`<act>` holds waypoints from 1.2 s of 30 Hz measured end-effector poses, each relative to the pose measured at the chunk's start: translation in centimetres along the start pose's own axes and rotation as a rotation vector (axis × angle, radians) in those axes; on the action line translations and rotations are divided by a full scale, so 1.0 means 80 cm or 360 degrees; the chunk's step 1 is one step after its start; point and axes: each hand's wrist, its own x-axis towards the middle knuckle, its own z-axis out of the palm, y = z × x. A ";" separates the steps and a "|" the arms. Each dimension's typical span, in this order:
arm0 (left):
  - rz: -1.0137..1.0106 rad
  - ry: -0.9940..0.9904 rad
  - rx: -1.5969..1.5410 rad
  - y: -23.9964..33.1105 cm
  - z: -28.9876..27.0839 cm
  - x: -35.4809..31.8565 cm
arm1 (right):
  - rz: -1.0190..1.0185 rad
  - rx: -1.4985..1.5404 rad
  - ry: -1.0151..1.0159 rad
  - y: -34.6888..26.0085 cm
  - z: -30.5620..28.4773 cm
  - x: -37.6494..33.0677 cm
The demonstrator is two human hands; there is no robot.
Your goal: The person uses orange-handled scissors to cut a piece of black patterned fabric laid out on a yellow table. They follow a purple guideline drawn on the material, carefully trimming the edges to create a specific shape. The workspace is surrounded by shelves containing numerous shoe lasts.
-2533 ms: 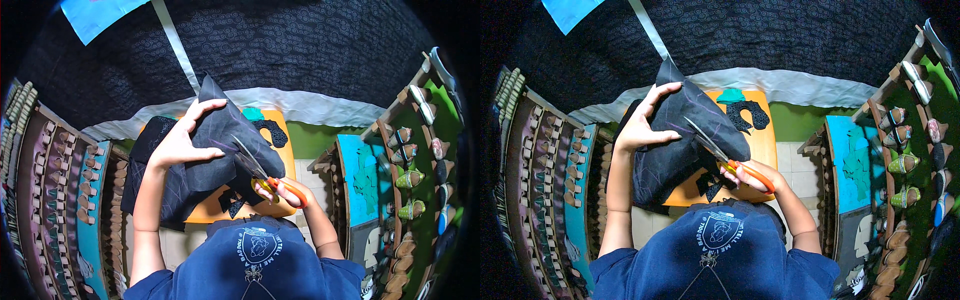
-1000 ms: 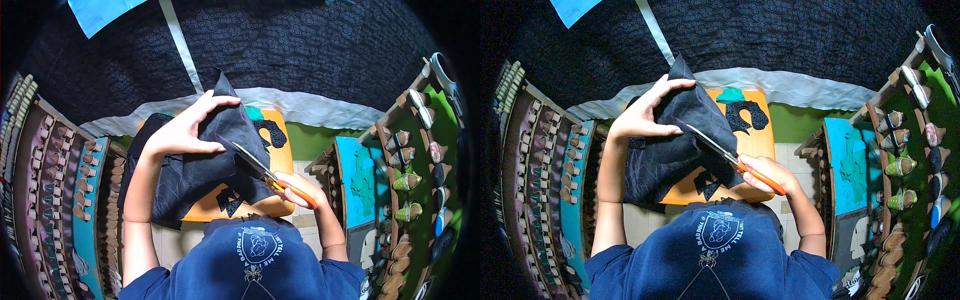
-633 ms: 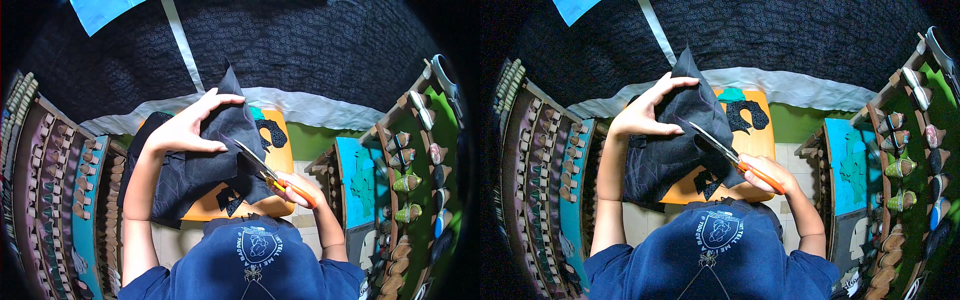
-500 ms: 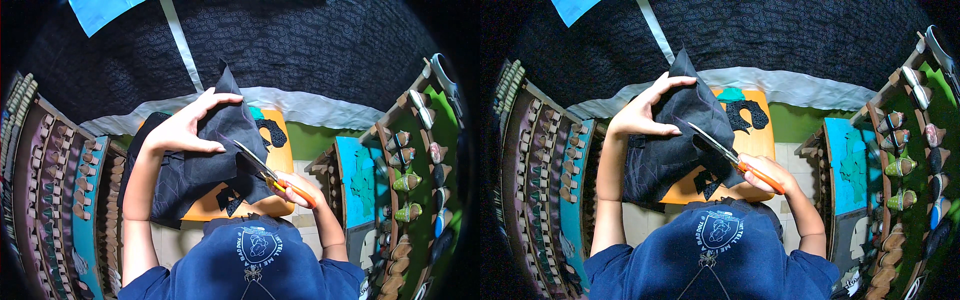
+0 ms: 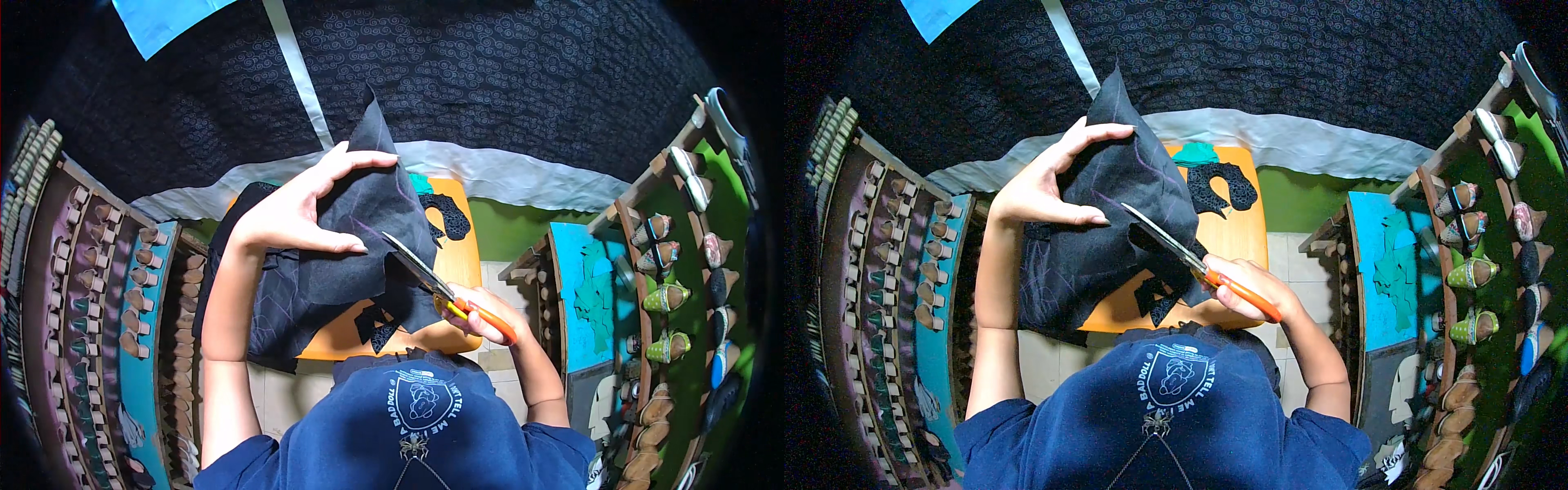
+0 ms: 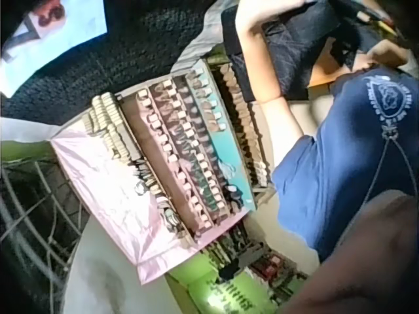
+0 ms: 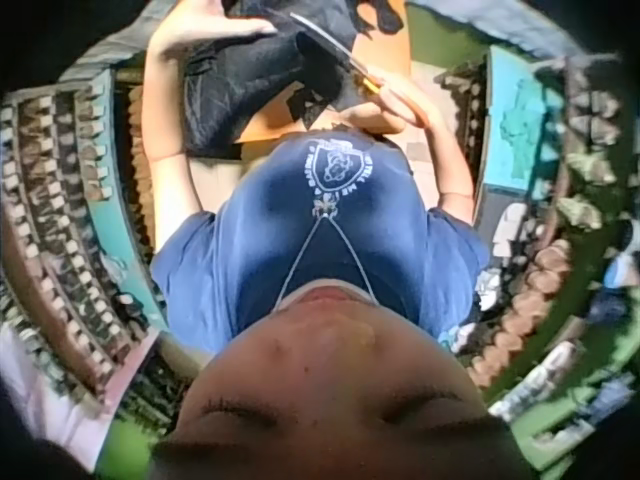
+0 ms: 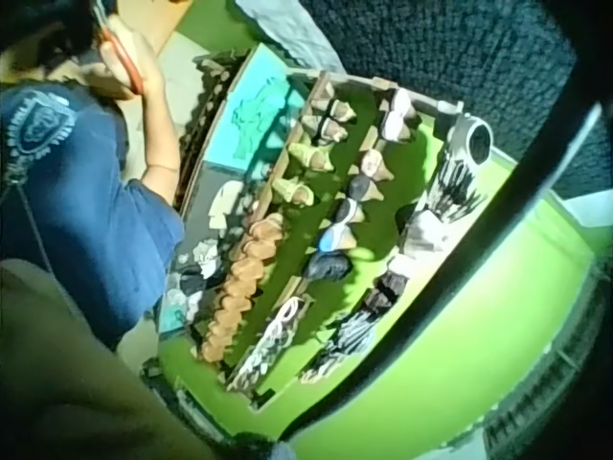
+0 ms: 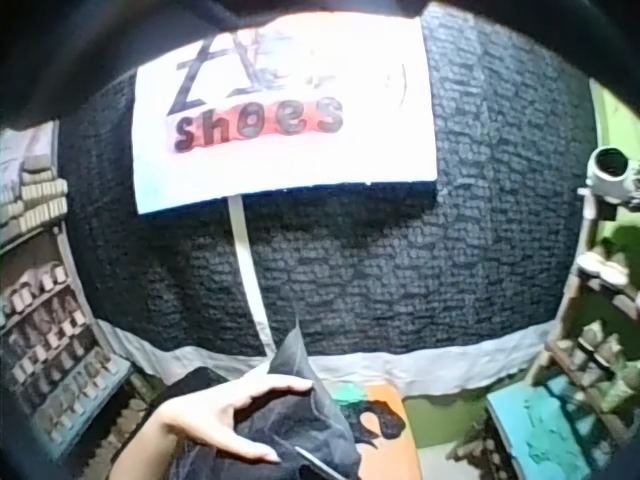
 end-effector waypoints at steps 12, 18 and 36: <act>0.0067 -0.0083 0.0008 0.014 -0.009 -0.003 | -0.0058 -0.0281 0.0040 -0.005 0.006 -0.003; 0.0089 -0.0120 0.0020 0.020 -0.013 -0.004 | -0.0092 -0.0337 0.0051 -0.003 0.012 -0.004; 0.0099 -0.0145 -0.0039 0.021 -0.010 0.005 | -0.0155 -0.0165 -0.0116 -0.005 0.009 0.009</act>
